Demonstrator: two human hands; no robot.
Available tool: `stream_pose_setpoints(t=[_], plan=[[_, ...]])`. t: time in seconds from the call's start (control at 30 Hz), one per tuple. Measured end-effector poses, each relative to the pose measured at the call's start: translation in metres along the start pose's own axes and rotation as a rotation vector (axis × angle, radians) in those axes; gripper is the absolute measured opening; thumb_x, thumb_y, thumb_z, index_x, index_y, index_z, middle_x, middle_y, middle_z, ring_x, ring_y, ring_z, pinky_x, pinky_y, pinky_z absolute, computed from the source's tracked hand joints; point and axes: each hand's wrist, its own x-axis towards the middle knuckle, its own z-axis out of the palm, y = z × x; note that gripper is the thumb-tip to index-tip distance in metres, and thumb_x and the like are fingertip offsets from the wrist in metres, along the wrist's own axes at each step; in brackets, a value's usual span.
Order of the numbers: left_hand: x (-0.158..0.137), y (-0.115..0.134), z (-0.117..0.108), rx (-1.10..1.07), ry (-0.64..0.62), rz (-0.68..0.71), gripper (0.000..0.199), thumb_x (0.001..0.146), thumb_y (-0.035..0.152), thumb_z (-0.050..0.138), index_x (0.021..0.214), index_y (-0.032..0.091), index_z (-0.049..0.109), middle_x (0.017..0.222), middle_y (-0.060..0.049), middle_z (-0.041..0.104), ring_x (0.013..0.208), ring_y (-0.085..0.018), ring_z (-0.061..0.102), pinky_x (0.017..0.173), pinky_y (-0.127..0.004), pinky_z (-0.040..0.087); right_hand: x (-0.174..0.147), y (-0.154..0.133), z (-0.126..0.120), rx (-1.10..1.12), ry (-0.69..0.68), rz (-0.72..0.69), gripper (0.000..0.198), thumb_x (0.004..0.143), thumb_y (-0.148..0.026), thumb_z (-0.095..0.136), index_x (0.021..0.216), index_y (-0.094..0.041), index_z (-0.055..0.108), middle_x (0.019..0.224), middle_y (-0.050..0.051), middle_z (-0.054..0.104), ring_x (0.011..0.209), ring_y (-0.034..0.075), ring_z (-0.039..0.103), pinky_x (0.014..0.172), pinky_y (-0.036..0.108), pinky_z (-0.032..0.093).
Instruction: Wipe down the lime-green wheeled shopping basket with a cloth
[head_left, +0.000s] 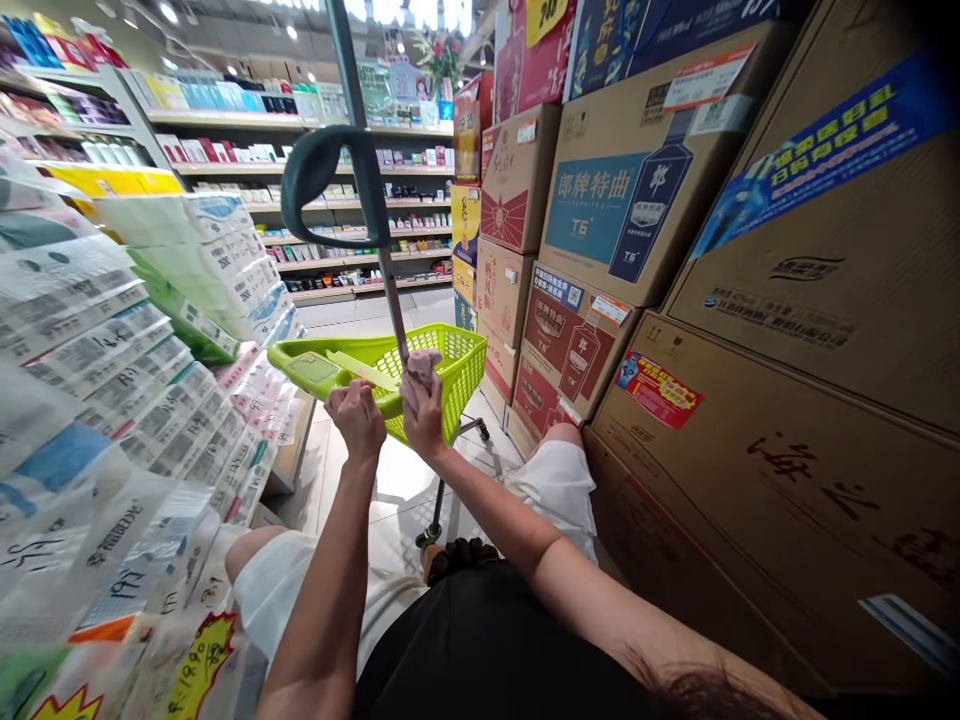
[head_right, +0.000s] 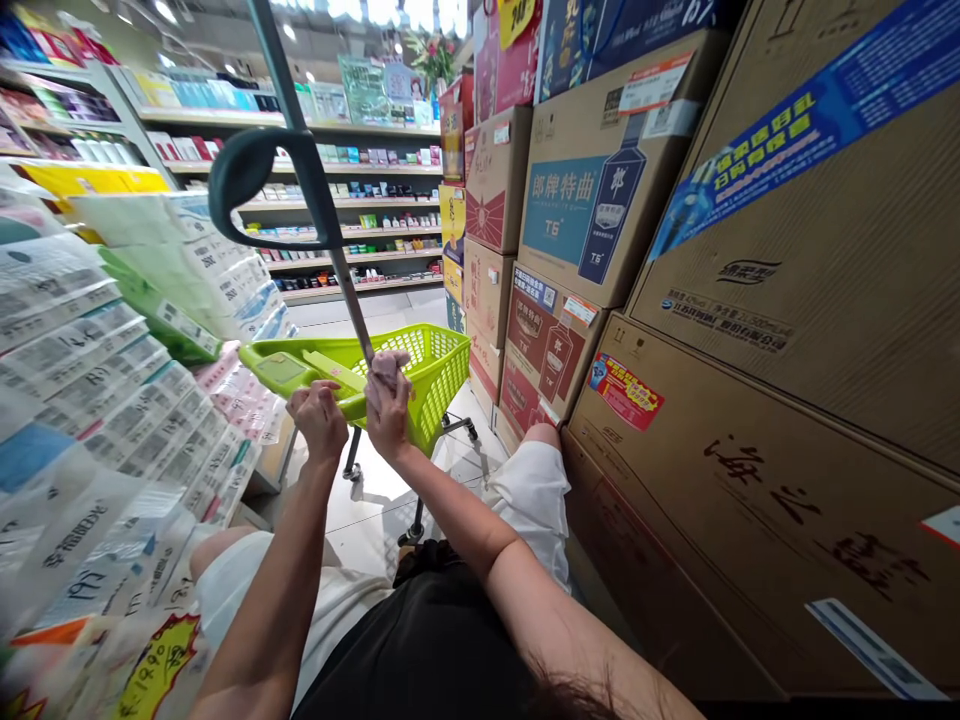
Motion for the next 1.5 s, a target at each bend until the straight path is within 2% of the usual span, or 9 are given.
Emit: stream_pose_setpoints(t=[0.17,0.43,0.57,0.7,0.83,0.93,1.23,1.37,1.5], plan=[[-0.001,-0.003,-0.001,-0.001,-0.002,-0.010,0.071,0.101,0.057,0.004,0.089,0.020,0.064,0.079,-0.010,0.063,0.093,-0.028,0.054,0.098,-0.045,0.034,0.057,-0.019,0.002,0.092,0.003,-0.091,0.035,0.102,-0.036,0.051,0.133,-0.023,0.059,0.148,0.013,0.043,0.144,0.023,0.042,0.121,0.043,0.040],[-0.004,-0.005,-0.003,-0.026,0.023,0.002,0.062,0.103,0.051,0.013,0.085,0.021,0.063,0.085,-0.011,0.066,0.096,-0.028,0.054,0.099,-0.045,0.033,0.005,-0.001,-0.008,0.048,-0.151,0.017,0.032,0.102,-0.030,0.045,0.119,-0.019,0.070,0.128,0.016,0.052,0.127,0.023,0.054,0.115,0.043,0.045],[-0.005,-0.006,-0.005,-0.029,0.036,0.002,0.055,0.104,0.046,0.018,0.084,0.022,0.063,0.080,-0.010,0.065,0.094,-0.028,0.054,0.096,-0.044,0.034,0.075,-0.022,0.000,0.316,-0.136,0.055,0.021,0.097,-0.033,0.056,0.115,-0.024,0.062,0.121,0.009,0.054,0.117,0.019,0.057,0.104,0.037,0.054],[-0.004,-0.008,-0.007,-0.035,0.039,0.005,0.052,0.103,0.043,0.020,0.083,0.022,0.063,0.076,-0.009,0.062,0.092,-0.028,0.054,0.095,-0.044,0.035,0.134,-0.032,-0.002,0.674,-0.268,0.161,0.061,0.079,-0.035,0.077,0.129,-0.030,0.043,0.114,0.002,0.059,0.099,0.015,0.064,0.080,0.027,0.060],[-0.006,-0.008,-0.006,-0.032,0.050,0.016,0.052,0.103,0.043,0.021,0.082,0.022,0.063,0.077,-0.009,0.063,0.093,-0.028,0.054,0.096,-0.044,0.034,0.105,-0.007,-0.012,0.695,-0.512,0.367,0.053,0.067,-0.037,0.084,0.109,-0.023,0.054,0.092,-0.002,0.064,0.080,0.013,0.066,0.063,0.021,0.056],[-0.008,-0.007,-0.006,-0.035,0.053,0.019,0.050,0.103,0.044,0.022,0.083,0.022,0.063,0.081,-0.010,0.065,0.094,-0.028,0.054,0.098,-0.044,0.034,0.075,0.007,-0.018,0.609,-0.573,0.468,0.046,0.065,-0.036,0.084,0.098,-0.021,0.055,0.084,-0.003,0.064,0.074,0.013,0.065,0.060,0.021,0.055],[-0.011,0.001,-0.007,-0.004,0.024,-0.022,0.051,0.102,0.047,0.021,0.081,0.023,0.061,0.081,-0.009,0.063,0.097,-0.028,0.055,0.101,-0.045,0.032,0.162,-0.033,-0.004,0.506,-0.344,0.077,0.046,0.086,-0.037,0.069,0.125,-0.022,0.049,0.091,-0.002,0.067,0.074,0.013,0.068,0.068,0.027,0.058],[-0.013,0.004,-0.006,-0.007,0.010,-0.040,0.050,0.102,0.047,0.023,0.084,0.023,0.062,0.084,-0.010,0.064,0.100,-0.029,0.055,0.103,-0.045,0.031,0.118,-0.021,-0.006,0.304,-0.324,0.084,0.037,0.092,-0.036,0.061,0.124,-0.022,0.050,0.087,-0.002,0.065,0.069,0.012,0.064,0.067,0.025,0.056],[-0.016,0.006,-0.006,0.007,0.021,-0.018,0.050,0.103,0.048,0.022,0.085,0.023,0.062,0.085,-0.011,0.066,0.100,-0.029,0.055,0.102,-0.045,0.032,0.035,0.006,-0.019,0.006,-0.249,0.052,0.026,0.094,-0.026,0.052,0.118,-0.018,0.058,0.106,0.010,0.065,0.097,0.021,0.063,0.085,0.036,0.055]])
